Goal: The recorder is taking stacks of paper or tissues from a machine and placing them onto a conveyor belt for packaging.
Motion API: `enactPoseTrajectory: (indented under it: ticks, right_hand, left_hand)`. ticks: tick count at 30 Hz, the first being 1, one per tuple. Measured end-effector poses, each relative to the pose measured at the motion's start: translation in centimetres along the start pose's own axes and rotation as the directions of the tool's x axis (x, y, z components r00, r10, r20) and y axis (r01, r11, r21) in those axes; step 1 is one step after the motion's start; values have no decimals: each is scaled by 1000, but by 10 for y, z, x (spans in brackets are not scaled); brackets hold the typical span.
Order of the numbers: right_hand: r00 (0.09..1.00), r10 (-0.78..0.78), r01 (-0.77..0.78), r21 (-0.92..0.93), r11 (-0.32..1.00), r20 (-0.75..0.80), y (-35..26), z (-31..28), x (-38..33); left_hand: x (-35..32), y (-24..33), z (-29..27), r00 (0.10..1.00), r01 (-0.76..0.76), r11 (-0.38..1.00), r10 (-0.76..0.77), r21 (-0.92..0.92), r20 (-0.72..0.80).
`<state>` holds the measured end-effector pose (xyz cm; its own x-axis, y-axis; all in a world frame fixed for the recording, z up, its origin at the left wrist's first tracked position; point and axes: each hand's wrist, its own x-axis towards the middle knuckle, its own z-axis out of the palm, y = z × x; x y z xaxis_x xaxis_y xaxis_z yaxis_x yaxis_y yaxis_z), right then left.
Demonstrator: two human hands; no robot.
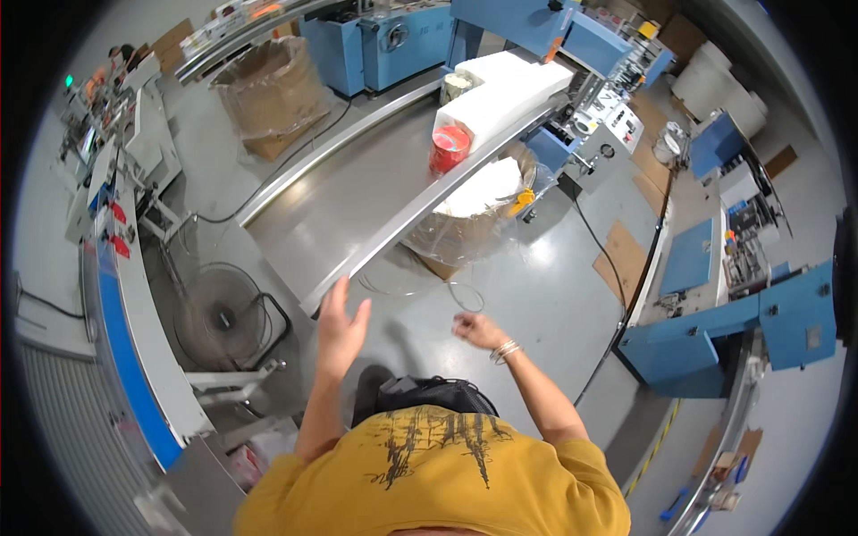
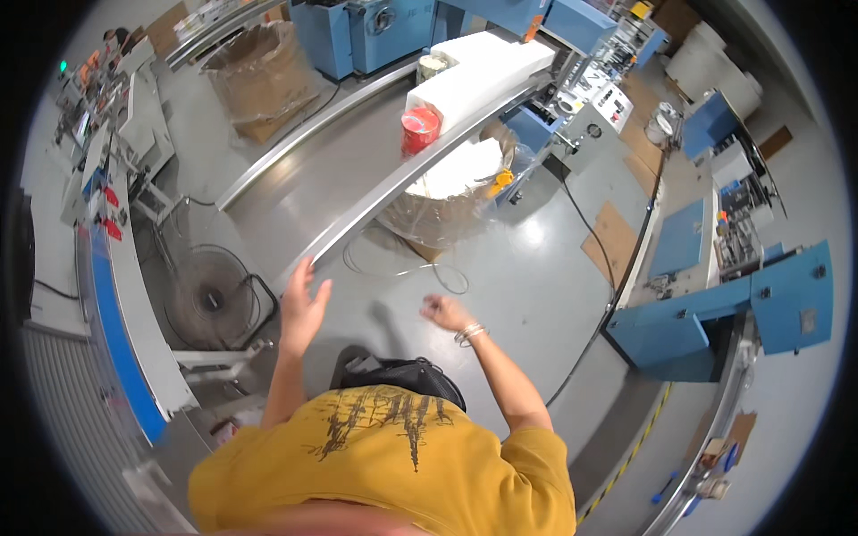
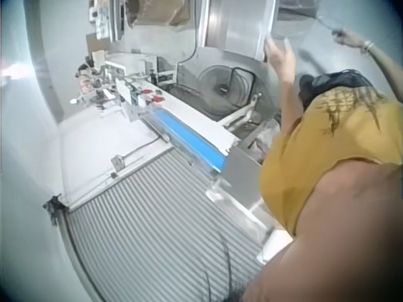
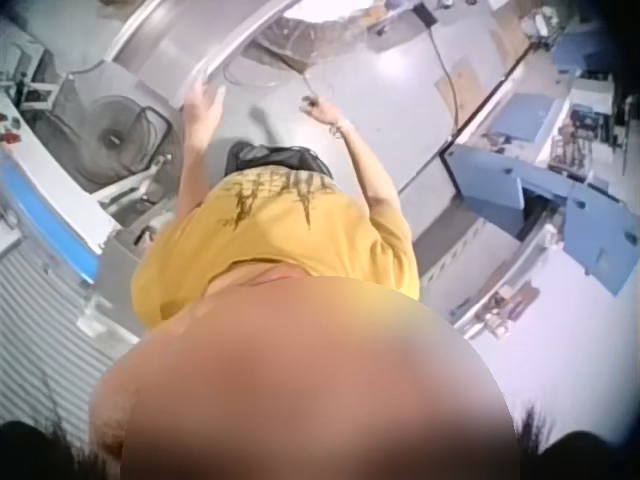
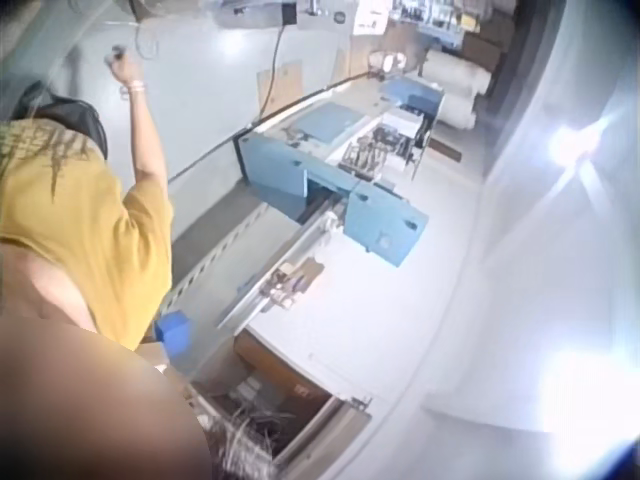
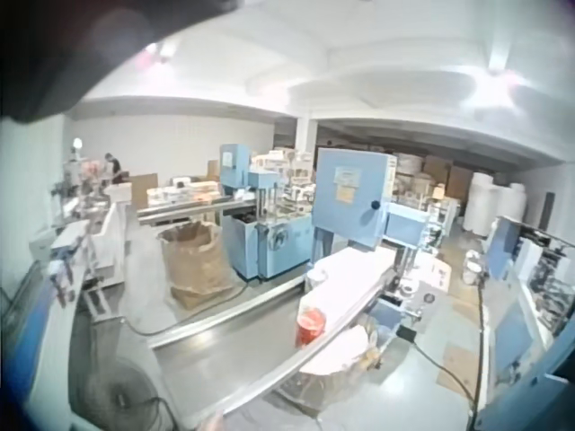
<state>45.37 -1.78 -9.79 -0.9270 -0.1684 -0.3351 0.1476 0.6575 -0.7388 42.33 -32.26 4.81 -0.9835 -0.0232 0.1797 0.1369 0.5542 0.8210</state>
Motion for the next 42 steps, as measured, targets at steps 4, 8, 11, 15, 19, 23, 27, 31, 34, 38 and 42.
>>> enactPoseTrajectory:
  ticks: [4, 8, 11, 15, 19, 23, 27, 31, 34, 38, 42]
  right_hand:
    - [866, -262, 243, -98, 965, -426, -49, -119, 55]
    - [571, -655, 436, -493, 753, -496, -106, -196, 137]
    - [503, -767, 424, -660, 620, -397, -127, -220, 197]
    - [575, -779, 435, -713, 551, -251, -125, -250, 254]
    - [603, -775, 448, -725, 523, -186, -119, -265, 270]
    - [642, -729, 439, -665, 604, -238, -115, -280, 273]
    - [642, -735, 436, -684, 585, -218, -119, -289, 276]
    - [615, -766, 457, -708, 539, -186, -109, -282, 285]
    - [605, -787, 646, -501, 576, -124, -111, -298, 275]
    - [570, -787, 746, -253, 616, -236, -83, -354, 269]
    - [691, -369, 433, -53, 900, -622, 4, -439, 308]
  left_hand:
    - [46, 46, 67, 974, -226, 974, 226, 22, -20]
    - [113, 56, 118, 943, -323, 940, 330, 105, -49]
    - [170, 58, 149, 950, -287, 949, 299, 131, -88]
    - [242, 54, 192, 931, -318, 931, 342, 178, -125]
    - [276, 41, 220, 926, -375, 920, 376, 117, 14]
    - [296, 42, 220, 907, -404, 910, 412, 89, -90]
    - [329, 37, 214, 926, -263, 928, 320, 265, -201]
    - [324, 43, 224, 865, -56, 830, 318, 555, -388]
    - [296, 55, 247, 991, 121, 990, -117, 65, -70]
    - [294, 76, 281, 827, 526, 584, -521, -618, 211]
    - [311, 118, 286, 772, 537, 601, -633, -592, 56]
